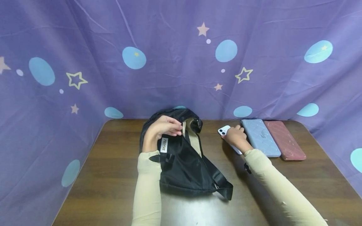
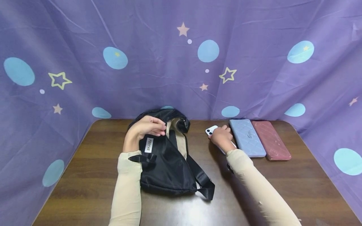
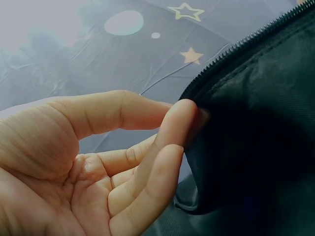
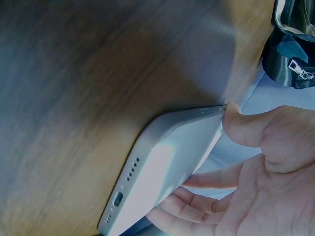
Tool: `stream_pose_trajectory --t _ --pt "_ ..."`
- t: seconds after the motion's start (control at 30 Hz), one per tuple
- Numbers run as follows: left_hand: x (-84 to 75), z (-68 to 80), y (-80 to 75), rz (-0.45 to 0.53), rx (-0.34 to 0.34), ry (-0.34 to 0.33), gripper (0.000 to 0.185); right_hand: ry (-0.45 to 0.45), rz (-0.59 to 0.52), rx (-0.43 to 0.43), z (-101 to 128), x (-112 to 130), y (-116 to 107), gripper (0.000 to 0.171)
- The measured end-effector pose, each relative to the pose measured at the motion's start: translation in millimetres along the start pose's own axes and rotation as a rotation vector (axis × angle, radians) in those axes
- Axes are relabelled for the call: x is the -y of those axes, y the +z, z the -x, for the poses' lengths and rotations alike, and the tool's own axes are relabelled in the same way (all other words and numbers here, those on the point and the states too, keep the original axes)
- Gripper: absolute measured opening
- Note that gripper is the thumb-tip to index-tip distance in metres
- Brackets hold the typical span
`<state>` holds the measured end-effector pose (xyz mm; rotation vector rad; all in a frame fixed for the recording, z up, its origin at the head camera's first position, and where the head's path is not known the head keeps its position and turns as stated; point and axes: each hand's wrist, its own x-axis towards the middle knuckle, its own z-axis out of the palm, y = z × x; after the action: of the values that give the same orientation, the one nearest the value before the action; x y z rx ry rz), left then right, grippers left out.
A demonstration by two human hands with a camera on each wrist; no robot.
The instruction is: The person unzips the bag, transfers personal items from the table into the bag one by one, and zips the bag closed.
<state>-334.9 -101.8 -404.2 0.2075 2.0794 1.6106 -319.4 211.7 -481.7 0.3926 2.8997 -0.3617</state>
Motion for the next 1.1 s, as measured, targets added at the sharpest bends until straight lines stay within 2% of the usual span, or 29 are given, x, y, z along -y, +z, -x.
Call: stream_pose_trajectory --t 0.17,0.43,0.73,0.97,1.1 --pt "-0.2 -1.2 1.1 -0.002 0.007 0.003 0.029 0.037 0.0 -0.003 -0.3 3.1 1.7 0.063" --pt "-1.0 0.3 2.3 -0.009 0.011 0.001 0.03 0.042 0.0 -0.014 2.9 4.5 2.7 0.064" --pt "-3.5 -0.6 3.2 -0.022 0.014 0.009 0.03 0.031 -0.014 -0.112 6.1 5.3 5.0 0.066" --pt "-1.8 -2.4 4.2 -0.036 0.02 -0.004 0.031 0.047 -0.053 -0.104 7.5 5.7 7.4 0.066" --pt "-1.7 -3.8 5.6 -0.036 0.023 0.007 0.031 0.032 -0.046 -0.131 8.7 5.6 8.5 0.066"
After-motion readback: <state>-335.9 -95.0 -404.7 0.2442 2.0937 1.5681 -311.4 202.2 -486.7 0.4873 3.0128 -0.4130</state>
